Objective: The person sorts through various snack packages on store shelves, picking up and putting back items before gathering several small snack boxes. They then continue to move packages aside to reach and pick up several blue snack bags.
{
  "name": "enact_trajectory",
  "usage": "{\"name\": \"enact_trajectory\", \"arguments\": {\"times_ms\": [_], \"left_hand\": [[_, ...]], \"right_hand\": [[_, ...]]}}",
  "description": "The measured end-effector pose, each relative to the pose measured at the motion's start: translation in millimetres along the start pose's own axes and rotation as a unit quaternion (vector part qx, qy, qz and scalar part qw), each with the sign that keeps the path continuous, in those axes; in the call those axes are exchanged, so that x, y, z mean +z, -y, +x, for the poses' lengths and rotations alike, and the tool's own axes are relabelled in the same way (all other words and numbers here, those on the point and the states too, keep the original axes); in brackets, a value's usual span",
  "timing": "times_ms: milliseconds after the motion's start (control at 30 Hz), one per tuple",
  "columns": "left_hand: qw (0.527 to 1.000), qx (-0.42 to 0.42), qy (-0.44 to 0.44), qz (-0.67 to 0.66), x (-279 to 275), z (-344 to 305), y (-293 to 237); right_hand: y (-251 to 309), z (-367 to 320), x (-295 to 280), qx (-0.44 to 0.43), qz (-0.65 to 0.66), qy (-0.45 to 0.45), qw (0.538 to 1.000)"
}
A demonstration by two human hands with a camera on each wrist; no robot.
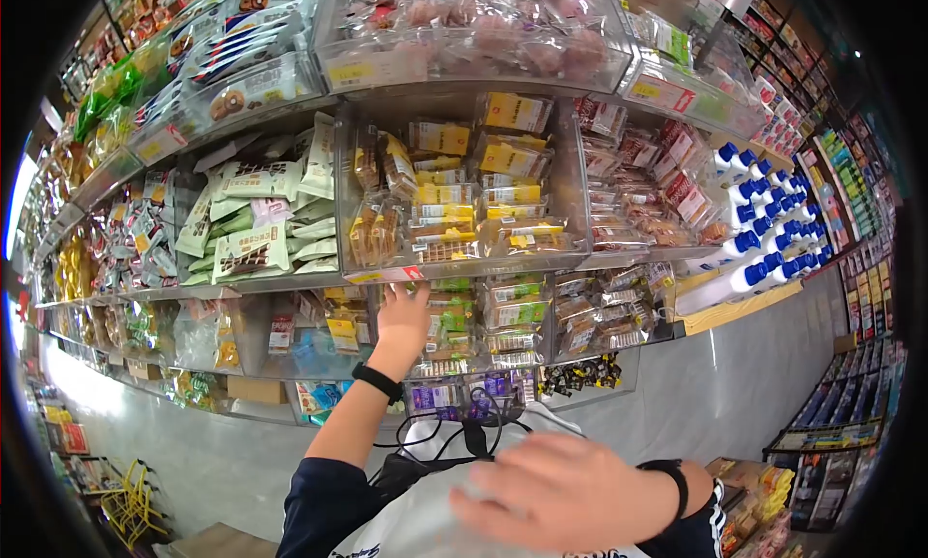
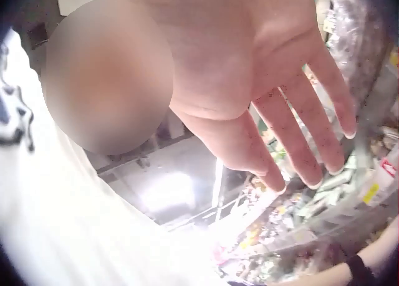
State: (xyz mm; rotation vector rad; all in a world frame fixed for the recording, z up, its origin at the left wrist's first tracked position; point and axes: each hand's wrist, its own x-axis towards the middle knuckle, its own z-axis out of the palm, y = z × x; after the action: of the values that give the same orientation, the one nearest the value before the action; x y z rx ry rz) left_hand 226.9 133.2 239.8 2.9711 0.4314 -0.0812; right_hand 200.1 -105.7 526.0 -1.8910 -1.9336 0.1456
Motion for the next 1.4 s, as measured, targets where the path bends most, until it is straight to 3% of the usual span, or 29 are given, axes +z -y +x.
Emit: {"name": "enact_trajectory", "arguments": {"times_ms": [33,133,167,267,367,467,500,700,800,833,900,967,1000,1067,1133,1167,1267,1400], "left_hand": [[0.999,-0.001,-0.026,0.028,7.4,2.9,0.2],[0.998,-0.054,0.033,-0.022,-0.9,14.2,-6.7],[0.998,-0.039,-0.041,-0.008,6.7,14.0,-5.4],[0.997,-0.028,-0.071,-0.013,28.3,27.6,9.2],[0.995,-0.038,-0.063,-0.068,11.2,24.3,13.3],[0.986,-0.093,-0.081,-0.116,-13.4,5.5,12.9],[0.968,-0.041,-0.161,-0.191,-25.0,-10.7,15.1],[0.932,-0.043,-0.051,-0.357,-68.0,-70.5,36.8],[0.867,0.014,-0.037,-0.496,-79.5,-81.8,31.3],[0.857,0.010,0.019,-0.514,-86.2,-85.2,26.6],[0.882,0.011,0.048,-0.468,-106.7,-91.7,5.5],[0.891,0.032,0.072,-0.448,-117.2,-95.7,-18.3],[0.888,0.095,0.060,-0.445,-113.6,-95.1,-25.3],[0.873,0.219,0.033,-0.435,-104.5,-92.7,-36.0],[0.882,0.268,0.000,-0.388,-97.1,-92.9,-42.6],[0.879,0.309,-0.017,-0.361,-90.4,-92.0,-43.0],[0.861,0.375,-0.028,-0.341,-89.7,-95.7,-51.3],[0.848,0.414,-0.019,-0.330,-83.9,-101.7,-59.1]], "right_hand": [[-10.3,-7.4,13.8,0.015,-0.003,-0.002,1.000],[-40.0,-28.3,53.6,0.081,0.025,-0.014,0.996],[-49.2,-35.2,63.8,0.107,0.040,-0.019,0.993],[-75.6,-60.6,94.0,0.221,0.037,0.004,0.975],[-98.3,-78.8,126.1,0.340,0.091,-0.074,0.933],[-105.8,-85.1,133.1,0.352,0.061,-0.061,0.932],[-106.2,-86.1,133.6,0.352,0.064,-0.051,0.932],[-109.6,-89.2,148.4,0.366,0.089,-0.079,0.923],[-112.1,-81.7,146.7,0.356,0.134,-0.081,0.921],[-110.4,-76.1,143.5,0.363,0.166,-0.080,0.913],[-112.1,-71.3,148.2,0.358,0.216,-0.090,0.904],[-118.9,-68.7,162.8,0.385,0.447,-0.106,0.800],[-124.5,-70.3,171.4,0.390,0.553,-0.111,0.728],[-140.5,-81.0,182.5,0.405,0.660,-0.125,0.620],[-149.1,-89.0,179.2,0.411,0.729,-0.151,0.527],[-152.3,-95.6,177.4,0.382,0.752,-0.145,0.518],[-146.9,-96.1,166.6,0.420,0.676,-0.108,0.596],[-143.9,-92.6,168.1,0.412,0.676,-0.132,0.597]]}}
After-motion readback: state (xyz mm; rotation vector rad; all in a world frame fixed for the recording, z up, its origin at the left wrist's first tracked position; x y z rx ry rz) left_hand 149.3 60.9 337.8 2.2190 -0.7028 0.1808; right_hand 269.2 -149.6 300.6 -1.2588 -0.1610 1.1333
